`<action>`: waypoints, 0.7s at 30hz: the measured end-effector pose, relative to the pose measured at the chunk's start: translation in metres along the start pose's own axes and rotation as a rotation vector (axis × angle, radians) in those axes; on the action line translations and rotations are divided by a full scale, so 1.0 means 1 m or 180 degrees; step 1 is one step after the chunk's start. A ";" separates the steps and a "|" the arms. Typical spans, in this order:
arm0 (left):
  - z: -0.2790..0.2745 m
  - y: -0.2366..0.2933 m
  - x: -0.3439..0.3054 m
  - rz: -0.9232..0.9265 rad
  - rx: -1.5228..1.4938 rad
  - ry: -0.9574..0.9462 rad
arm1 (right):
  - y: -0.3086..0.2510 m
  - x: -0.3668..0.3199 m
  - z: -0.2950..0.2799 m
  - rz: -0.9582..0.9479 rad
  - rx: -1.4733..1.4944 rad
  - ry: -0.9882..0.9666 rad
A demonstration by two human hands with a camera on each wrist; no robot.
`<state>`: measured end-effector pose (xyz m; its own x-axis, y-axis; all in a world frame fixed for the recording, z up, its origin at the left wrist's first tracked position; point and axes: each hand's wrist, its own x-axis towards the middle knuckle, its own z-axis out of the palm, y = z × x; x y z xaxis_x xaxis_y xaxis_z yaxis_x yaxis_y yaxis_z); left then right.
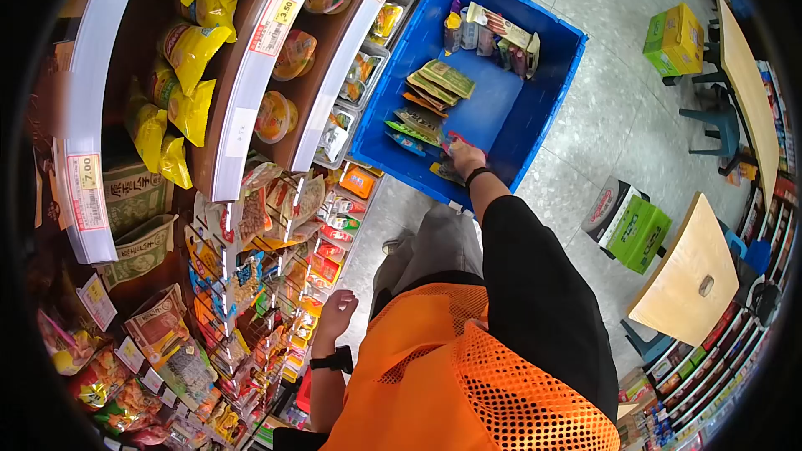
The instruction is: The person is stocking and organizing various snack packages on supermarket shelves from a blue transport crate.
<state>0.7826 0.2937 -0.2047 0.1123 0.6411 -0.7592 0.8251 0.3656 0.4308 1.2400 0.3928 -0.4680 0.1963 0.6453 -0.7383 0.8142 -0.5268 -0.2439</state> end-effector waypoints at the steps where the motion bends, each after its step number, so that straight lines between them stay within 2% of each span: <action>1: 0.002 -0.002 -0.003 -0.0058 -0.0075 0.0005 | 0.004 0.000 0.010 -0.0092 0.0158 0.0141; 3: 0.006 -0.005 -0.005 -0.0111 -0.0156 0.0050 | 0.006 -0.002 0.019 -0.0226 0.0268 0.0271; 6: 0.006 -0.010 -0.007 -0.0020 -0.0171 0.0132 | -0.006 -0.026 -0.003 -0.0457 -0.0702 -0.0411; 8: 0.004 -0.008 -0.010 -0.0049 -0.0180 0.0213 | 0.003 -0.018 0.006 -0.0409 -0.0850 -0.1050; 9: 0.002 -0.009 -0.011 -0.0019 -0.0231 0.0261 | 0.006 -0.020 0.006 -0.0420 -0.0885 -0.1038; 12: 0.001 -0.032 -0.011 0.0153 -0.0401 0.0400 | 0.024 -0.006 0.016 -0.0532 -0.0724 -0.0354; 13: 0.001 -0.040 -0.012 0.0112 -0.0452 0.0542 | 0.012 -0.018 -0.005 -0.0548 -0.0643 -0.0225; 15: -0.002 -0.047 -0.013 0.0432 -0.0402 0.0615 | -0.019 -0.056 -0.052 -0.0671 -0.0614 -0.0027; 17: -0.013 -0.046 -0.019 0.0470 -0.0465 0.0643 | -0.015 -0.035 -0.041 -0.0869 -0.0765 0.0193; 18: -0.015 -0.052 -0.021 0.0481 -0.0513 0.0750 | -0.037 -0.055 -0.055 -0.0870 -0.0720 0.0253; 19: -0.018 -0.058 -0.022 0.0514 -0.0561 0.0843 | -0.061 -0.085 -0.071 -0.1316 -0.0572 0.0426; 21: -0.027 -0.067 -0.028 0.0496 -0.0777 0.1044 | -0.091 -0.102 -0.075 -0.1576 -0.0687 0.0342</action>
<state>0.7093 0.2696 -0.1998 0.0108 0.8673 -0.4977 0.6526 0.3710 0.6606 1.1873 0.4162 -0.3229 -0.1934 0.8459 -0.4971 0.9148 -0.0277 -0.4030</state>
